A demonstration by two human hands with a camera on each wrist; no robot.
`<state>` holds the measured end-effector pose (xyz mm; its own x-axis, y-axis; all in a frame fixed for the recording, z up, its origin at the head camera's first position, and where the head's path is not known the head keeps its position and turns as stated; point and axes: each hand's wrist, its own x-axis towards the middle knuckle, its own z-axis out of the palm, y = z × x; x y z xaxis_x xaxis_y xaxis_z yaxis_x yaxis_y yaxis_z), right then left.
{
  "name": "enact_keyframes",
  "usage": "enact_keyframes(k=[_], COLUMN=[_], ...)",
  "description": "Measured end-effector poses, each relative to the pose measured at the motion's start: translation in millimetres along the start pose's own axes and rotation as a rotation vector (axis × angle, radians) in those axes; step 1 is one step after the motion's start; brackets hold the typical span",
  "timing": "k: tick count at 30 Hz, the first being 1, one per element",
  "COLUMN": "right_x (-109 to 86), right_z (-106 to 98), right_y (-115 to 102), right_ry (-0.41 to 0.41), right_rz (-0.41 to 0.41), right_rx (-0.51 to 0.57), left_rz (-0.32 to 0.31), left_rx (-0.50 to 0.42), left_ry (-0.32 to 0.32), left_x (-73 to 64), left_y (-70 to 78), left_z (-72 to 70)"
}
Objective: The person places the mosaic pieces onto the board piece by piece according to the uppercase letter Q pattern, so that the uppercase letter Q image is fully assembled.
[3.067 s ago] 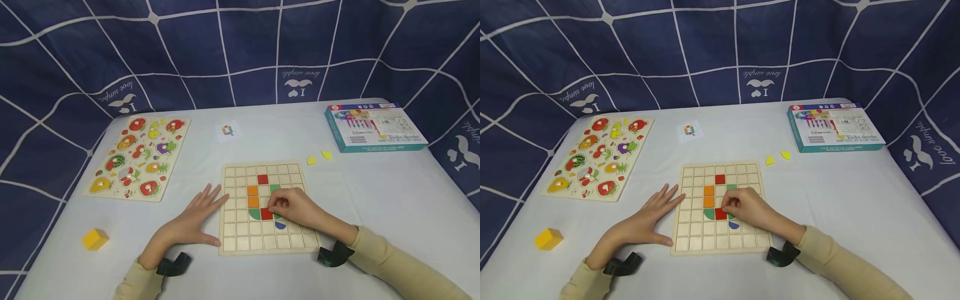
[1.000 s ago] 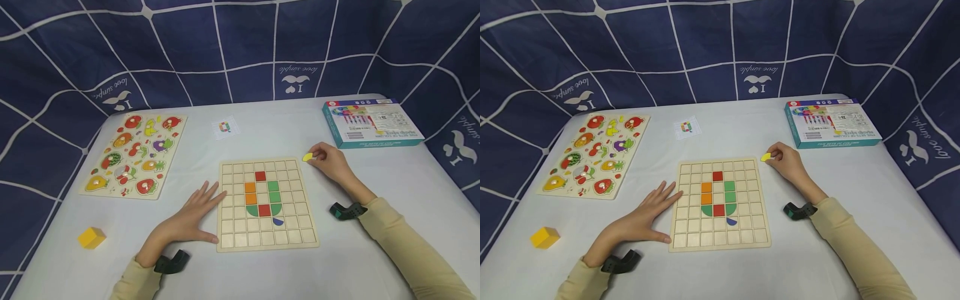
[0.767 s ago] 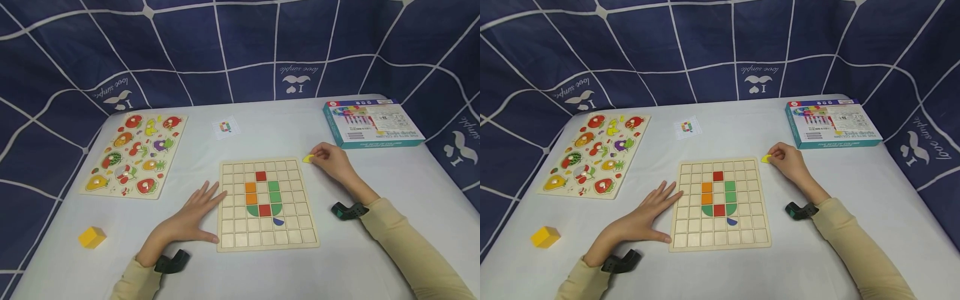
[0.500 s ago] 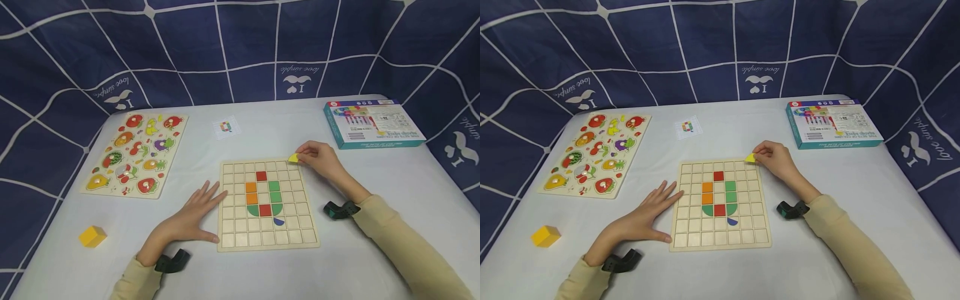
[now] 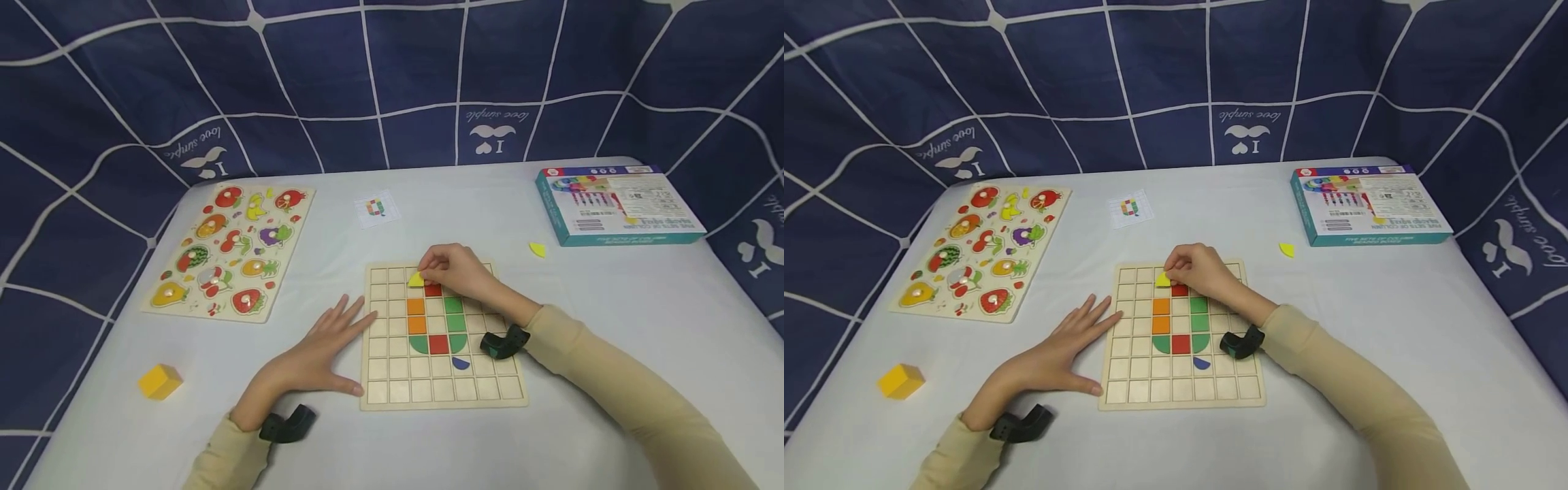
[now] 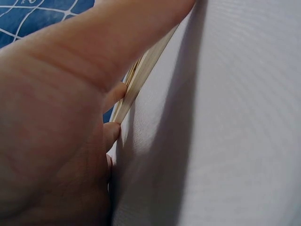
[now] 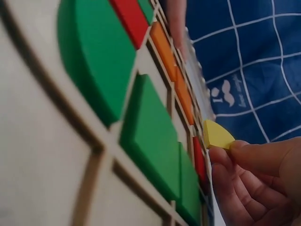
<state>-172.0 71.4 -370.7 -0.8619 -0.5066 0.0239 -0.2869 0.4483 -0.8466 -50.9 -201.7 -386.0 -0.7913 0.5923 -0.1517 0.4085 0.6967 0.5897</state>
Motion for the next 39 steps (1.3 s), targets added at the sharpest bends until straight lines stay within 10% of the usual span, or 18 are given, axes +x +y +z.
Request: enact_keyframes(k=[22, 39], right_x=[-5.8, -83.1], right_z=[2.3, -95.8], right_y=[1.1, 61.7], right_ry=[-0.004, 0.382], right_rz=[-0.105, 0.150], right_rx=[-0.159, -0.261], left_rz=[-0.006, -0.005], left_rx=[-0.004, -0.015], left_ry=[-0.010, -0.001], left_x=[0.3, 0.3], left_y=[0.7, 0.5], left_z=[-0.1, 0.5])
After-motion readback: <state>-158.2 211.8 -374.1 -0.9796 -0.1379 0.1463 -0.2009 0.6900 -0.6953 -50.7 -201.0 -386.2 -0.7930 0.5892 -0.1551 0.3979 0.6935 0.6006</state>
